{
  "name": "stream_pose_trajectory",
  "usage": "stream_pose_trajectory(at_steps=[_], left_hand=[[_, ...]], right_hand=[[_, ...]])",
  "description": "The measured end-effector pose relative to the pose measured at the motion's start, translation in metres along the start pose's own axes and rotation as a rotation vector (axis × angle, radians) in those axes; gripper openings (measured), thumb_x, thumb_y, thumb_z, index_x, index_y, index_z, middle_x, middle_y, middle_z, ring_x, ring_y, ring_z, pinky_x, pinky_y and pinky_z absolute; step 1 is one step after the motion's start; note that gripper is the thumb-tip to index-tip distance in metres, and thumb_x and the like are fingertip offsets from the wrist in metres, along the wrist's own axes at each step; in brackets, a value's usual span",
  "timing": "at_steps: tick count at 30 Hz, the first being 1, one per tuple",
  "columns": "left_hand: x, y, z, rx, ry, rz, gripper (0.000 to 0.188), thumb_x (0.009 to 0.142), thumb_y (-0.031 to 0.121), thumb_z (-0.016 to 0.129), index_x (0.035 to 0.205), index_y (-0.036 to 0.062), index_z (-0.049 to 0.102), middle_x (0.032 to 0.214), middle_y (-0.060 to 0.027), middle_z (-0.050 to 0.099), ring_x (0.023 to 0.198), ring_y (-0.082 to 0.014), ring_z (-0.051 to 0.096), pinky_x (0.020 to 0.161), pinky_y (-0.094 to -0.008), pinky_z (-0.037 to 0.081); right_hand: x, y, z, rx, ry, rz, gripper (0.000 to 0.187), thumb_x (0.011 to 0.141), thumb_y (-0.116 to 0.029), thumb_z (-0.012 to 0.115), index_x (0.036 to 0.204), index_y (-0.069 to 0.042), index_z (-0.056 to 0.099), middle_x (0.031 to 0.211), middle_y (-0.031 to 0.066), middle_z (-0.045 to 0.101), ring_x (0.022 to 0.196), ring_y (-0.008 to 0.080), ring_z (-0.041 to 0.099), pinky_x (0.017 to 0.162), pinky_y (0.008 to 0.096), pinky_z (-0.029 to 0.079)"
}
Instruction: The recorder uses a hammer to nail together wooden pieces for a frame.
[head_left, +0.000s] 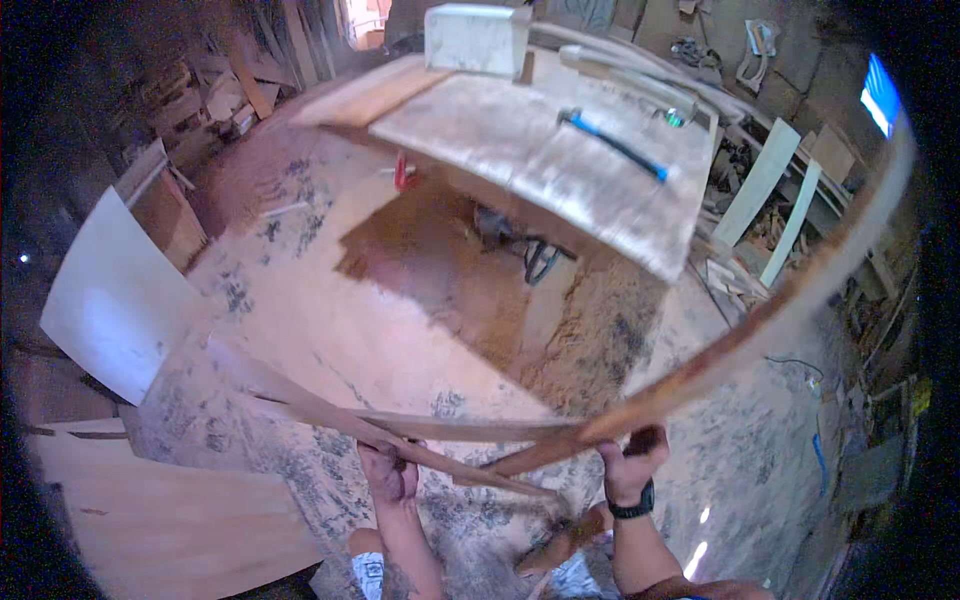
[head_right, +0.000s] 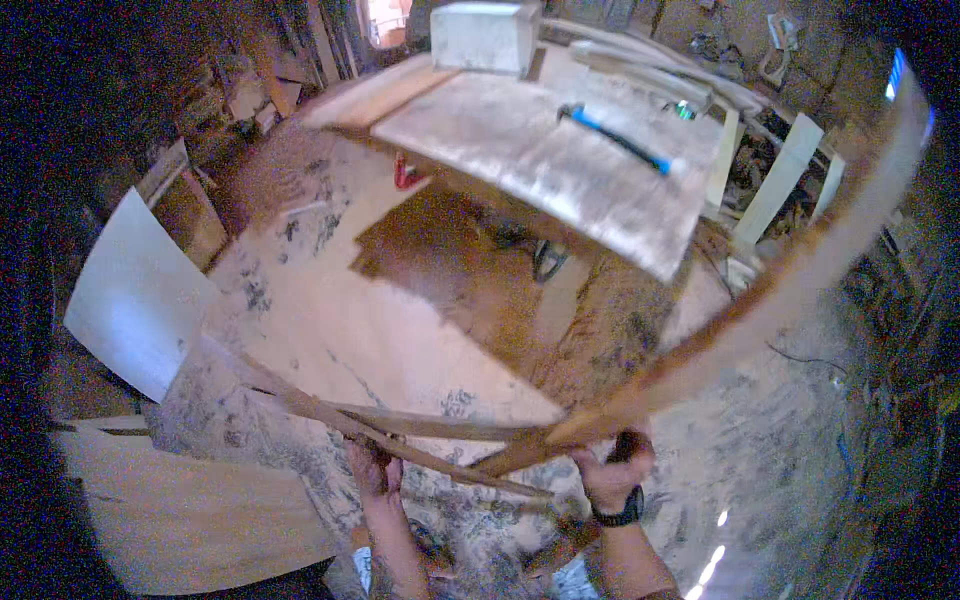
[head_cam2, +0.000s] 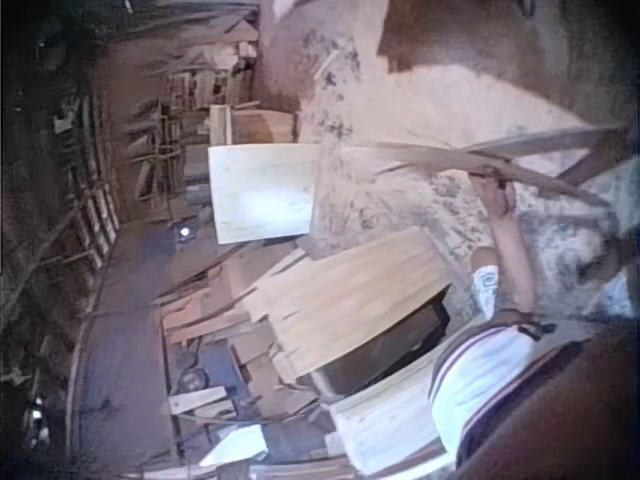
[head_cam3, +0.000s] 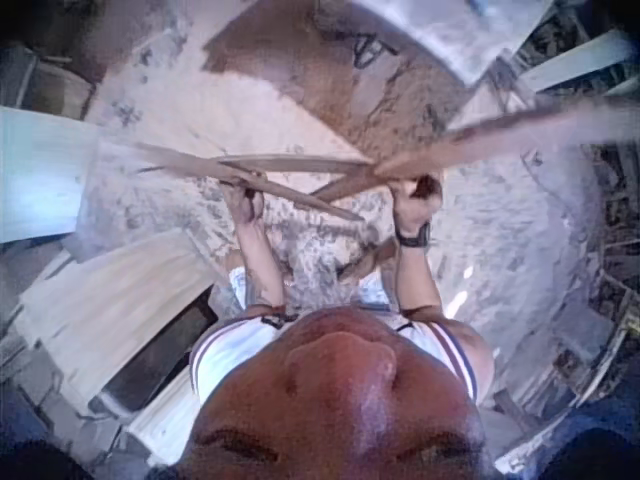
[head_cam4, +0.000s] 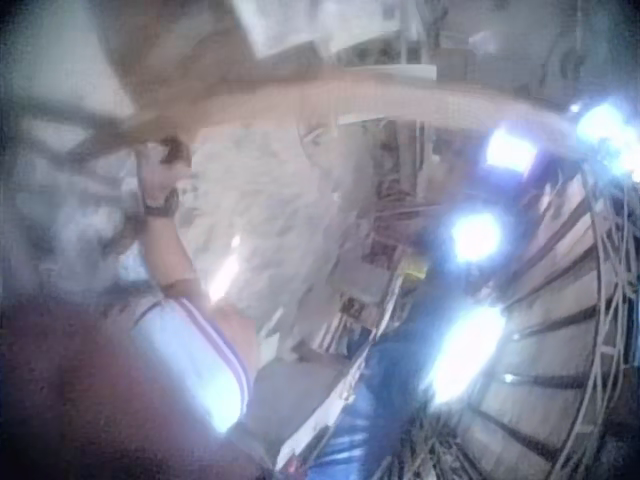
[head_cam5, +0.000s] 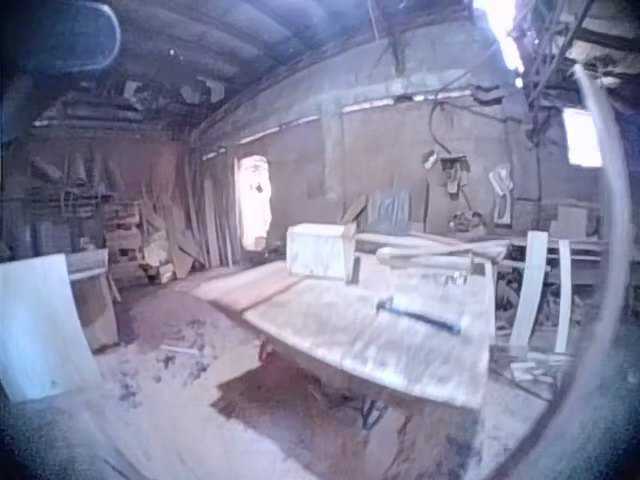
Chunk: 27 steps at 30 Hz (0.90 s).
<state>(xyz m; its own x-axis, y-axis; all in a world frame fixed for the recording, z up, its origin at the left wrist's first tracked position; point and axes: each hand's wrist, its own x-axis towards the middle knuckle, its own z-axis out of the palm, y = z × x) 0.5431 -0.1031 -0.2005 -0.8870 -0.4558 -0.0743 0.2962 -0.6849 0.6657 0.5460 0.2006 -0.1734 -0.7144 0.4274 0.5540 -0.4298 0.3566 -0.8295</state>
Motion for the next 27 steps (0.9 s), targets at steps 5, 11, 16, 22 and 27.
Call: stream_pose_trajectory(at_steps=[5,11,16,22,27], left_hand=[[-0.033,0.086,0.176,0.101,-0.064,-0.066,0.040,0.092,0.017,0.067,0.124,0.0073,0.045,0.098,-0.0048,0.058,0.077,-0.0155,0.060,0.062,-0.0343,0.055],[0.048,0.095,0.359,0.348,-0.237,0.056,0.036,0.096,0.012,0.059,0.125,-0.0058,0.050,0.105,-0.0023,0.061,0.088,-0.0105,0.056,0.077,-0.0252,0.046],[0.173,0.033,0.436,0.316,-0.287,-0.084,0.039,0.093,0.015,0.064,0.121,-0.0110,0.054,0.113,-0.0082,0.062,0.096,-0.0157,0.058,0.081,-0.0303,0.046],[0.286,-0.062,0.501,0.617,-0.177,-0.102,0.044,0.082,0.013,0.075,0.112,-0.0156,0.060,0.104,-0.0175,0.067,0.085,-0.0230,0.065,0.077,-0.0335,0.050],[0.409,-0.148,0.447,0.572,-0.115,0.117,0.040,0.075,0.007,0.080,0.102,-0.0176,0.063,0.097,-0.0188,0.069,0.081,-0.0223,0.066,0.072,-0.0379,0.052]], right_hand=[[0.106,-0.132,-0.063,0.086,0.011,0.108,0.063,0.076,-0.027,0.082,0.120,0.005,0.049,0.103,0.0060,0.059,0.093,0.0145,0.056,0.081,0.0286,0.047],[0.282,-0.156,-0.037,0.135,-0.019,0.231,0.025,0.086,-0.019,0.074,0.095,0.001,0.062,0.090,0.0052,0.065,0.082,0.0132,0.057,0.075,0.0297,0.047],[0.396,-0.091,0.010,-0.116,0.066,0.263,0.044,0.082,-0.039,0.075,0.090,0.005,0.071,0.088,0.0185,0.071,0.084,0.0251,0.067,0.082,0.0338,0.050],[0.454,0.032,0.043,-0.198,0.086,0.273,0.041,0.089,-0.032,0.067,0.103,0.006,0.068,0.099,0.0239,0.069,0.095,0.0310,0.066,0.088,0.0368,0.048],[0.460,0.090,0.077,-0.226,-0.120,0.285,0.026,0.087,-0.014,0.063,0.106,0.002,0.069,0.101,0.0193,0.071,0.097,0.0283,0.067,0.089,0.0361,0.049]])
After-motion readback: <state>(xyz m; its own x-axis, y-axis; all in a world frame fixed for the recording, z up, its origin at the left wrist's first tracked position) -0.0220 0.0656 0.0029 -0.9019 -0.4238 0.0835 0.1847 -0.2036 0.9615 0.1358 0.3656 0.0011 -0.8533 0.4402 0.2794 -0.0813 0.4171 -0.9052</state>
